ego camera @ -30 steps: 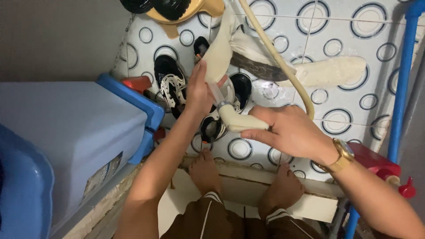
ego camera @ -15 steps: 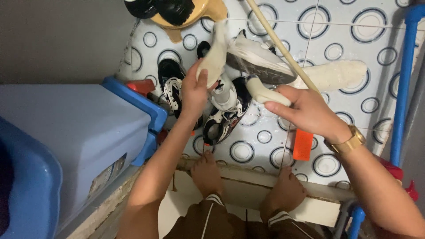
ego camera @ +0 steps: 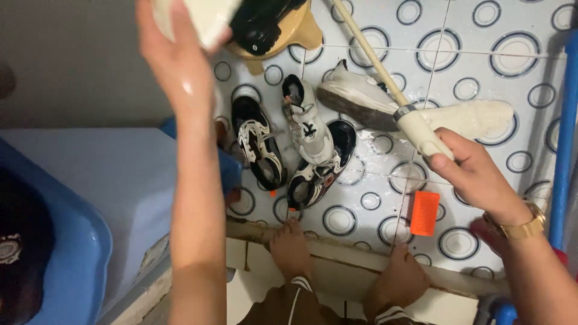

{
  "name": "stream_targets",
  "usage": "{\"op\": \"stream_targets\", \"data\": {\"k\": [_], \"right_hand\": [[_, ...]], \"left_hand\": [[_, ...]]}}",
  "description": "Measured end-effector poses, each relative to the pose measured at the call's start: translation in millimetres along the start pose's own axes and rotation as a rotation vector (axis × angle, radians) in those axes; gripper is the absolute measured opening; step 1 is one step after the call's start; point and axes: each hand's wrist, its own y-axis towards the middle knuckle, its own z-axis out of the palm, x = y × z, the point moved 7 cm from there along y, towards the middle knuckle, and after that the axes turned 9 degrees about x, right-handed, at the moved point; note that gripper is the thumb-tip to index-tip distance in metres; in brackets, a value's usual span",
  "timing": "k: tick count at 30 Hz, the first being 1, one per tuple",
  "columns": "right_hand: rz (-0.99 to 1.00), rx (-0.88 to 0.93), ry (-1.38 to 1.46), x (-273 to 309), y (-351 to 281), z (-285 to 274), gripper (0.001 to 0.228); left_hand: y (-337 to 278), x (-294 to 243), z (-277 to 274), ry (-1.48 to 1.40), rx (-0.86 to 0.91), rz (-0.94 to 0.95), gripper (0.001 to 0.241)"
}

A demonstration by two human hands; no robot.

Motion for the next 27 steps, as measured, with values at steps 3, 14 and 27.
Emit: {"op": "stream_targets", "data": {"k": [3, 14, 27], "right_hand": [[-0.018, -0.014, 0.005, 3.4, -3.3, -4.5, 0.038], [0.453, 0.257, -0.505, 35.4, 0.1, -80.6, 0.040], [0.513, 0.500, -0.766, 10.9, 31.7, -83.9, 0.050]], "left_hand": [[26.8, 92.3, -2.8, -0.380, -0.038, -0.241, 0.034], [-46.4, -14.6, 90.8, 0.414, 0.576, -0.044, 0.044], [-339.1, -2.0, 425.6, 0.474, 1.437, 0.453, 0.029]]}}
